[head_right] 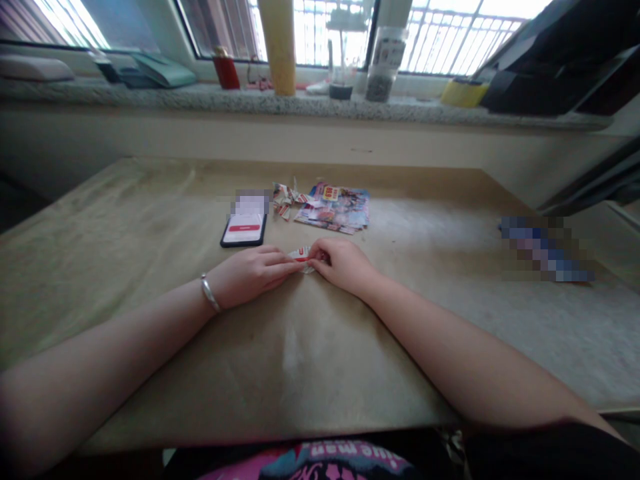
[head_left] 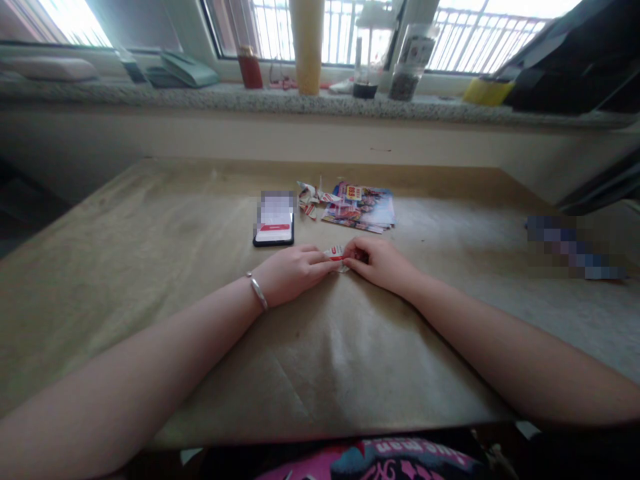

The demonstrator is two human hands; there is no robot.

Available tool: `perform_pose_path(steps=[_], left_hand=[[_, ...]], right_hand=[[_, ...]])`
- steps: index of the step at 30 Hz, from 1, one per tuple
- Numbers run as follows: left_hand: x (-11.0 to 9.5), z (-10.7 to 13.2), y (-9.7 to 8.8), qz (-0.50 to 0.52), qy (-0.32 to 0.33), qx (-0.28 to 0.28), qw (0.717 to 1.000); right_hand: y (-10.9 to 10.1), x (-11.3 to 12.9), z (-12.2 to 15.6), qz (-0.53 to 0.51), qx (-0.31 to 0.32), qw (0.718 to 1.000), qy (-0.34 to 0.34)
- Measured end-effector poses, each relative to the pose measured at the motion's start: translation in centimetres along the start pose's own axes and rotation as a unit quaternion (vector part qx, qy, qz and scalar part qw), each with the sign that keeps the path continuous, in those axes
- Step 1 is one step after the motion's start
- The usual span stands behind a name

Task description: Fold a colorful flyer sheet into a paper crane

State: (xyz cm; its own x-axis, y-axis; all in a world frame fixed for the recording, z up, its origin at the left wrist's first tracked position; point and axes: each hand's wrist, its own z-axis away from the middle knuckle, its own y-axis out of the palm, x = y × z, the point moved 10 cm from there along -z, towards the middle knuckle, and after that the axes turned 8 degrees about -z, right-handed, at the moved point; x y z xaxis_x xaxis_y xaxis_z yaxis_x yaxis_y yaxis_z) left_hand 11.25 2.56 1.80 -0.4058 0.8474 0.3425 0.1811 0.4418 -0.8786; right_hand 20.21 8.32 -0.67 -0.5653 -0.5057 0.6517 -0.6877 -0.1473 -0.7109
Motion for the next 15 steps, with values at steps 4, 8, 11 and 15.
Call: perform_pose_path(steps=[4, 8, 11, 15], left_hand=[[-0.3, -0.09, 0.29, -0.025, 0.006, 0.007, 1.0], [-0.29, -0.04, 0.12, -0.032, 0.004, -0.008, 0.999], [-0.43, -0.01, 0.14, -0.035, 0.013, -0.012, 0.999], [-0.22, -0.18, 0.59, -0.047, 0.002, -0.004, 0.999]], right_hand=[[0.03, -0.53, -0.08, -0.019, -0.006, 0.999, 0.027], [0.14, -0.55, -0.16, -0.019, -0.002, 0.999, 0.031], [0.31, -0.54, -0.2, -0.024, 0.006, 0.999, 0.033], [0.37, -0.24, -0.26, -0.008, 0.008, 1.0, 0.023]])
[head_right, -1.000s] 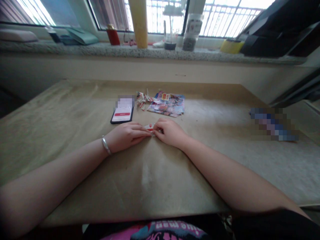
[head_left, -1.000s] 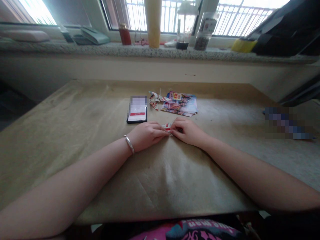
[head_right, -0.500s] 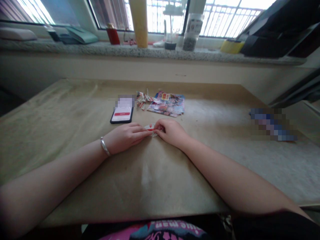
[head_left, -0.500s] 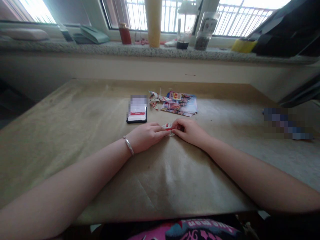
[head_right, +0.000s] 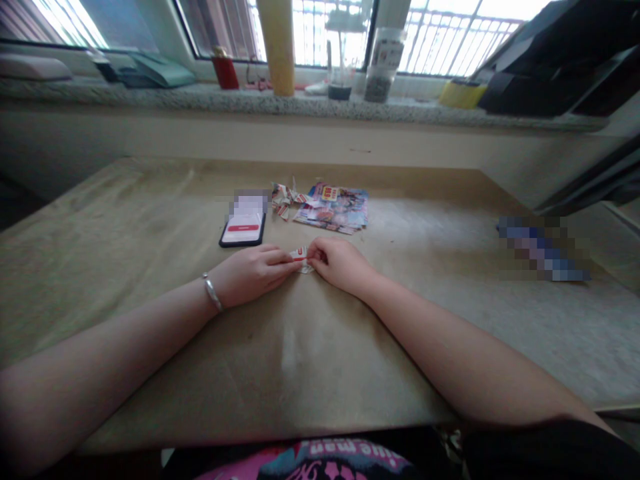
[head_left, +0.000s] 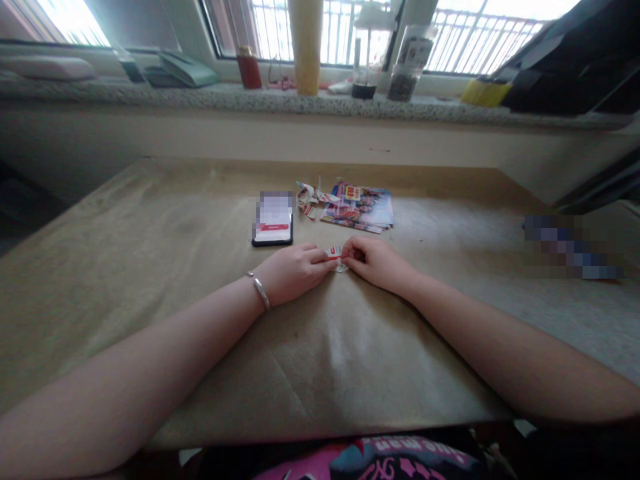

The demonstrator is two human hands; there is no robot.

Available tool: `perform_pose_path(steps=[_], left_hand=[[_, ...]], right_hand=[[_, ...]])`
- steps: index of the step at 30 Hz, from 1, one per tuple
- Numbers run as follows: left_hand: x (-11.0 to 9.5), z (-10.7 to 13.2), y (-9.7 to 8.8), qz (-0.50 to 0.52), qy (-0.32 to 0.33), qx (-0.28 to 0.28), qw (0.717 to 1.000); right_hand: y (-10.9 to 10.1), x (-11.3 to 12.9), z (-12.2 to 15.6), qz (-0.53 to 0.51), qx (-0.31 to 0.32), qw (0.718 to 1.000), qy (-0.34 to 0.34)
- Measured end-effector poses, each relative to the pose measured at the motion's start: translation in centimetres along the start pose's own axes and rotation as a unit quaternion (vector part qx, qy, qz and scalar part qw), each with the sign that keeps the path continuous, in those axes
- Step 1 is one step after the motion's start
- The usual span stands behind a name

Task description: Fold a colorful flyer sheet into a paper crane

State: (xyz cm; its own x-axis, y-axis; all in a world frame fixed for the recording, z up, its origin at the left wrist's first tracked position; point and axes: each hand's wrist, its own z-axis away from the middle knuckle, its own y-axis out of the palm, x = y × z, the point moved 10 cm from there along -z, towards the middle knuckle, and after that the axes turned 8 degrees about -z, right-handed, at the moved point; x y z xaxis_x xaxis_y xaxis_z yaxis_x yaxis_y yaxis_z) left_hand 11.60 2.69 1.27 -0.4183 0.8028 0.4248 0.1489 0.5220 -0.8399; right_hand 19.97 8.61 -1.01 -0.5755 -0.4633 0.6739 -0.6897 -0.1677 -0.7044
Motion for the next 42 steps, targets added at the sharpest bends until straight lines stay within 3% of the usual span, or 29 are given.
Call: perform_pose_path(steps=[22, 32, 38, 42], left_hand=[[0.7, -0.1, 0.5, 0.055, -0.029, -0.001, 0.998], [0.7, -0.4, 0.5, 0.079, -0.049, 0.016, 0.996], [0.7, -0.2, 0.8, 0.076, -0.04, 0.035, 0.996], [0.9, -0.1, 0.7, 0.104, -0.05, 0.03, 0.993]], right_hand=[[-0.1, -0.2, 0.0, -0.032, -0.006, 0.999, 0.021], [-0.3, 1.2, 0.2, 0.047, -0.014, 0.998, -0.045], [0.3, 2.5, 1.1, 0.122, 0.039, 0.982, -0.139], [0.2, 2.9, 1.6, 0.169, 0.056, 0.97, -0.167]])
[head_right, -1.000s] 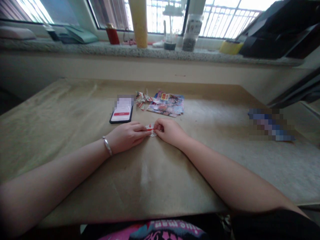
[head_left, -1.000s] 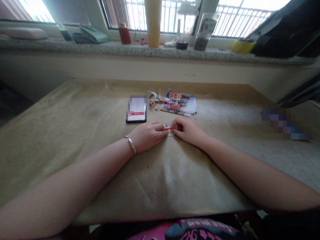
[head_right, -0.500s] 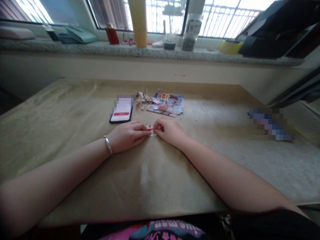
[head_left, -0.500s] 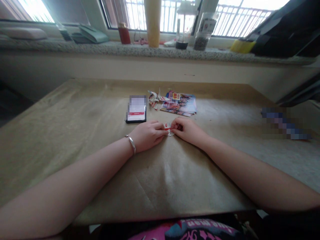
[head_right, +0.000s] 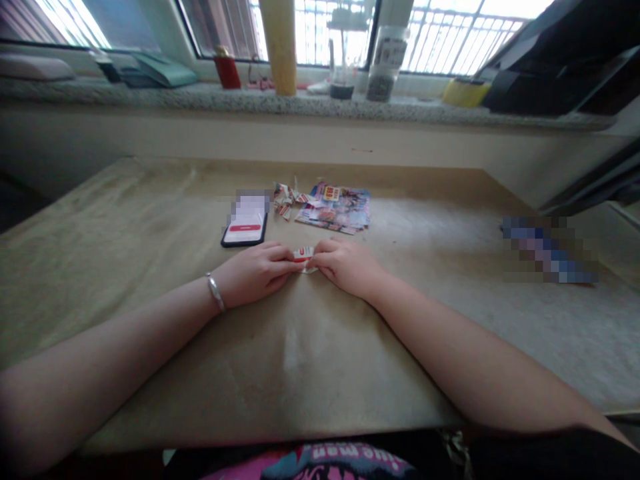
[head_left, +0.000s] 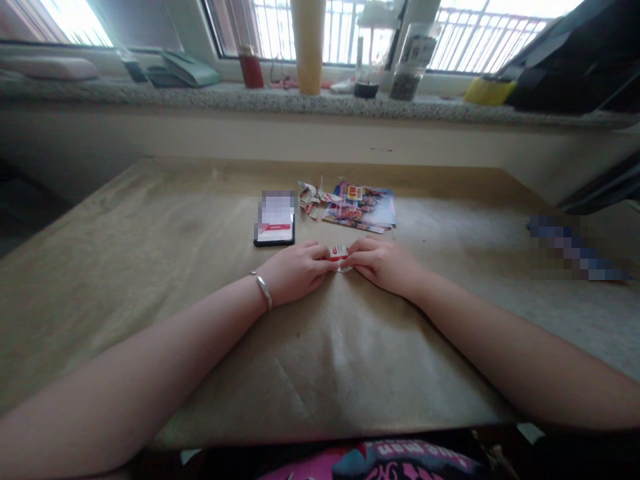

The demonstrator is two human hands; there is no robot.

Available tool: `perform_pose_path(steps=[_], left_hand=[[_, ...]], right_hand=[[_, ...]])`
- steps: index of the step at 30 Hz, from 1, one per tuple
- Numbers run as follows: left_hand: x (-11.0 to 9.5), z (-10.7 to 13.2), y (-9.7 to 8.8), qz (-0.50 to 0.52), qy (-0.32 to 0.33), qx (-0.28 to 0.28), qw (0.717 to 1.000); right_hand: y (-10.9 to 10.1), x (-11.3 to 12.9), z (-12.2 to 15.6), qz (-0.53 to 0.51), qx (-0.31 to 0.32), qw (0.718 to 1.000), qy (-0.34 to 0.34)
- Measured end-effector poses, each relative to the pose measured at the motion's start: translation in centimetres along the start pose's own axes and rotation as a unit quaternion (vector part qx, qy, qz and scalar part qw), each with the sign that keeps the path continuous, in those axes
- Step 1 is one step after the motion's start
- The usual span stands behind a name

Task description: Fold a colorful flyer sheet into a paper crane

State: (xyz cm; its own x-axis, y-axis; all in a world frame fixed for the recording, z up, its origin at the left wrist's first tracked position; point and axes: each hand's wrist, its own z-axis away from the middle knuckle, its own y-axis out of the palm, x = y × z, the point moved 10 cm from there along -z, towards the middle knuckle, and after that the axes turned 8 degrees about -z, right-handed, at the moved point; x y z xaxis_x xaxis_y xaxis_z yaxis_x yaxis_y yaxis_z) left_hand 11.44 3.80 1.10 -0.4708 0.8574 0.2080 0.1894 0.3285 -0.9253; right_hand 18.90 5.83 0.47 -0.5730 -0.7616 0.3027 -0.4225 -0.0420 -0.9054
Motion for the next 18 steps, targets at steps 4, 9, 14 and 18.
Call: perform_pose_path(steps=[4, 9, 14, 18], left_hand=[[0.04, -0.05, 0.0, 0.009, -0.014, 0.01, 1.0], [0.66, 0.07, 0.0, 0.016, -0.038, 0.043, 0.998], [0.8, 0.24, -0.2, 0.008, -0.027, 0.066, 0.997], [0.8, 0.33, -0.17, -0.012, -0.024, 0.076, 0.997]], right_hand=[[-0.2, 0.46, -0.11, 0.049, 0.02, 0.999, 0.004], [-0.44, 0.32, -0.29, 0.07, 0.033, 0.997, 0.023], [-0.7, -0.07, -0.12, 0.061, 0.037, 0.997, 0.027], [-0.97, -0.35, 0.05, 0.065, 0.043, 0.996, 0.033]])
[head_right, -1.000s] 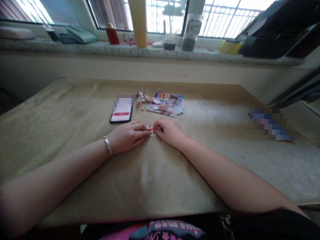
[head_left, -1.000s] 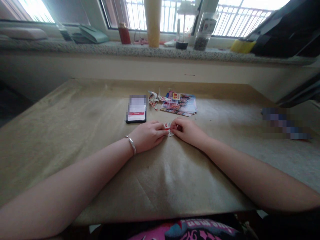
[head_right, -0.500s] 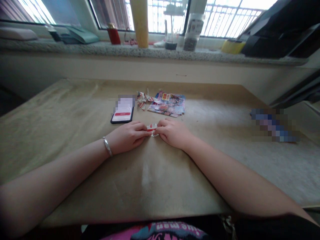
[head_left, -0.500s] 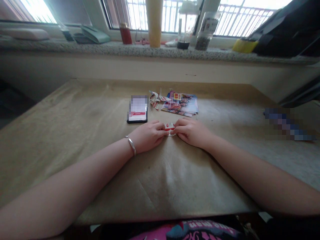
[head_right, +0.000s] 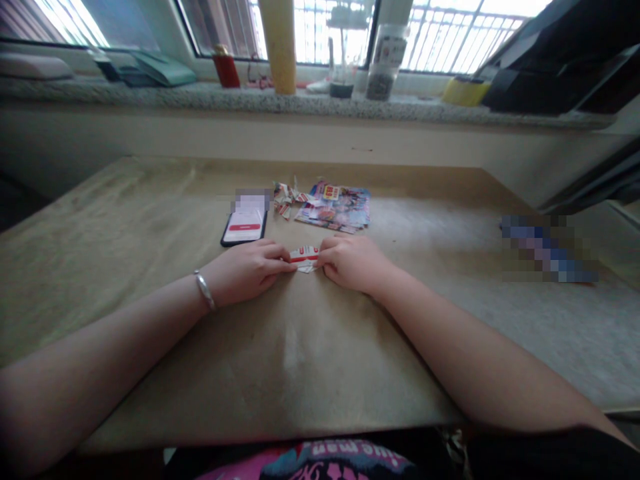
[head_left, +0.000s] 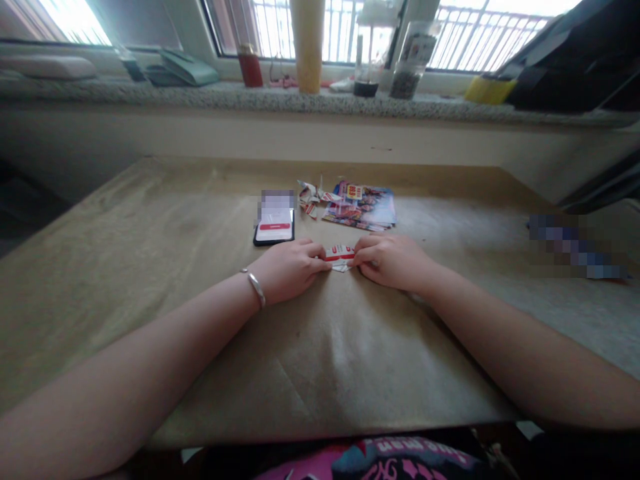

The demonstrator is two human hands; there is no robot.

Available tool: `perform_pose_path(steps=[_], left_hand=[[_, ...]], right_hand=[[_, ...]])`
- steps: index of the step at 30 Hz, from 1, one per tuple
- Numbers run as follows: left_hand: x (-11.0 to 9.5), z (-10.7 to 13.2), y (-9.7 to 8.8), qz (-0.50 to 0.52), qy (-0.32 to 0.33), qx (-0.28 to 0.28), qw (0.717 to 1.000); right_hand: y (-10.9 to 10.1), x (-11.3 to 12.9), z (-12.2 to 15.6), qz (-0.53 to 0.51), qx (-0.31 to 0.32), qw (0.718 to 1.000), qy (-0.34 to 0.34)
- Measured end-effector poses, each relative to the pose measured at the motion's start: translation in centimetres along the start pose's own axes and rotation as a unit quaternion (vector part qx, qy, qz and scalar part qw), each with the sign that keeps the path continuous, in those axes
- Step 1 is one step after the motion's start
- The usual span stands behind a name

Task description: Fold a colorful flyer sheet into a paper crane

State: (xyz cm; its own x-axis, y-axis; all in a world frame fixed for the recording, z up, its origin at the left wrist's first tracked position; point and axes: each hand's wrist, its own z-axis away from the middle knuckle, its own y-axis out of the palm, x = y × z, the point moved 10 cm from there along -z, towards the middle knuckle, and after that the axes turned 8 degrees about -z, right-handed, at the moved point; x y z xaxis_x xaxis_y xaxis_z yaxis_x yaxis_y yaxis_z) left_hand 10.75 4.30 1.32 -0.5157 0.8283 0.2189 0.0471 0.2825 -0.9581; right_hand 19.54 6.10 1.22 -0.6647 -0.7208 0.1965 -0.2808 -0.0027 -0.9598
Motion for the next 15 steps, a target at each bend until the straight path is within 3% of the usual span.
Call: perform_pose_path(steps=[15], left_hand=[[-0.13, 0.58, -0.01, 0.002, 0.04, -0.004, 0.999]], right_hand=[[-0.35, -0.82, 0.74, -0.031, 0.015, 0.999, -0.009]])
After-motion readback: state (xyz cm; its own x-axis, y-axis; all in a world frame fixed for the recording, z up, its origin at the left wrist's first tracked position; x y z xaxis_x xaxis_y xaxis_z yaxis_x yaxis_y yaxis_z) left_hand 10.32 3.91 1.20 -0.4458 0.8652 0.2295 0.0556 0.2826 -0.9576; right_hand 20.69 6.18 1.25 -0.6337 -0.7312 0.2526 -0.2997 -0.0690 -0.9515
